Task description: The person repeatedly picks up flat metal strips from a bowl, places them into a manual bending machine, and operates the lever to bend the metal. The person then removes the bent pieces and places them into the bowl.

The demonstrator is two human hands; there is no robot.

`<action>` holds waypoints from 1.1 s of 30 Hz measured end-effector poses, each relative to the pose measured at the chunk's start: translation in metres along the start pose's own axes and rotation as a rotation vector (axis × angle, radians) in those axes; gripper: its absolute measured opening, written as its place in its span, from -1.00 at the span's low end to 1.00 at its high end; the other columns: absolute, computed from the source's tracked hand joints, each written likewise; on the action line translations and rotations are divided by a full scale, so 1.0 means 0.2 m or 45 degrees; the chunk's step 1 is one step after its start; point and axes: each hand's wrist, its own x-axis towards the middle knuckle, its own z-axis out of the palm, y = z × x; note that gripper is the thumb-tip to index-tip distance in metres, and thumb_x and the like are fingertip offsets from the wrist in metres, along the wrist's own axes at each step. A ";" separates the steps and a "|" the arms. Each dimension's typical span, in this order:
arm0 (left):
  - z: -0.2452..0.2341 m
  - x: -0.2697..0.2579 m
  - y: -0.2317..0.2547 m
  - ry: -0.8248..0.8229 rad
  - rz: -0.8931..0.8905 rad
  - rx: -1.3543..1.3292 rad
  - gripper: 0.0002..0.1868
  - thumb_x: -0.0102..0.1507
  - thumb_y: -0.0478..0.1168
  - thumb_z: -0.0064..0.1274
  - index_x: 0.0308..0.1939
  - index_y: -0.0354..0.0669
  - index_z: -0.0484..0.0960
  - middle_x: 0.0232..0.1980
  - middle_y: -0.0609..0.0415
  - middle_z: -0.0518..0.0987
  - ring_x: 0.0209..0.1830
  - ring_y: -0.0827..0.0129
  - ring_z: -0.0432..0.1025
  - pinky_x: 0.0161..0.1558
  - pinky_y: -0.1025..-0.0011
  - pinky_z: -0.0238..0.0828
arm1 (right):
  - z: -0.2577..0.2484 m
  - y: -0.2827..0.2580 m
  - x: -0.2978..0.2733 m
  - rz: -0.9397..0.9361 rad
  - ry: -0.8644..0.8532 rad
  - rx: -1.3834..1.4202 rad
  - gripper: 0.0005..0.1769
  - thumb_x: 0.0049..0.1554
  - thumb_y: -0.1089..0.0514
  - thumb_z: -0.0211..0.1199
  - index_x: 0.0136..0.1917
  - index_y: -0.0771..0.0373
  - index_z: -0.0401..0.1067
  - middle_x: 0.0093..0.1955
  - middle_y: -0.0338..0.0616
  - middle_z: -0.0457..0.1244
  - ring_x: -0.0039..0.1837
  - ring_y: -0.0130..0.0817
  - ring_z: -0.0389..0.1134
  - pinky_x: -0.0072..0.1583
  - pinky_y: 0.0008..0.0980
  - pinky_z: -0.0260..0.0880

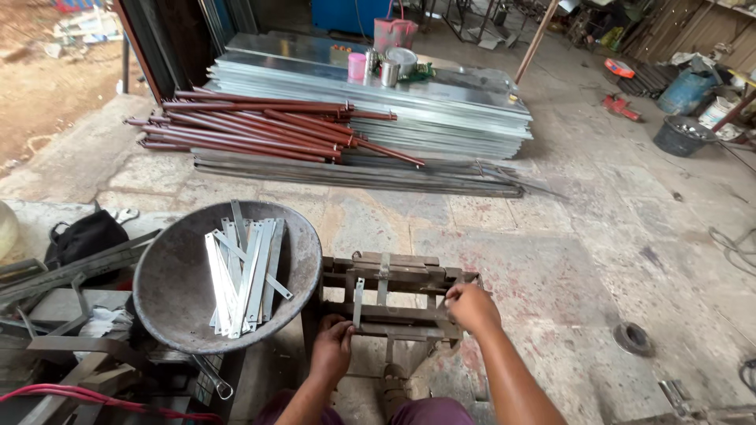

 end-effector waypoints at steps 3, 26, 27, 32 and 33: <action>-0.03 0.02 0.02 -0.112 -0.041 -0.109 -0.87 0.28 -0.29 0.15 -0.16 -0.28 0.70 -0.09 -0.01 0.61 -0.17 0.24 0.56 -0.13 0.32 0.52 | -0.07 -0.09 0.09 0.320 -0.146 0.137 -0.72 0.08 0.09 0.37 0.09 0.03 0.58 -0.14 -0.08 0.46 -0.17 -0.19 0.50 -0.19 -0.16 0.54; 0.10 -0.44 0.35 -1.214 -0.256 0.086 -0.50 0.25 -0.11 0.19 0.25 -0.22 0.60 0.13 -0.09 0.66 0.13 0.18 0.57 0.14 0.34 0.50 | -0.16 -0.22 0.04 0.324 -0.153 0.071 -0.76 0.09 0.08 0.38 0.05 0.08 0.61 -0.12 -0.09 0.47 -0.32 -0.16 0.48 -0.21 -0.19 0.52; 0.03 -0.45 0.35 -1.137 -0.237 0.163 -0.54 0.24 -0.12 0.17 0.20 -0.20 0.66 0.08 -0.09 0.70 0.07 0.17 0.60 0.09 0.33 0.51 | -0.16 -0.23 0.04 0.317 -0.163 0.054 -0.76 0.08 0.08 0.39 0.05 0.09 0.61 -0.12 -0.09 0.47 -0.32 -0.17 0.48 -0.21 -0.19 0.52; -0.13 -0.48 0.41 -0.945 -0.442 0.013 -0.55 0.26 -0.12 0.17 0.20 -0.19 0.60 0.11 0.00 0.70 0.06 0.30 0.63 0.06 0.39 0.58 | -0.16 -0.24 0.03 0.321 -0.138 0.013 -0.76 0.08 0.08 0.37 0.04 0.06 0.60 -0.15 -0.07 0.47 -0.33 -0.12 0.48 -0.21 -0.19 0.50; -0.17 -0.48 0.43 -0.922 -0.448 0.009 -0.55 0.27 -0.12 0.16 0.20 -0.19 0.60 0.11 -0.01 0.70 0.05 0.31 0.64 0.05 0.39 0.59 | -0.16 -0.24 0.02 0.314 -0.129 0.012 -0.77 0.08 0.08 0.36 0.04 0.06 0.60 -0.16 -0.07 0.47 -0.33 -0.11 0.49 -0.21 -0.19 0.49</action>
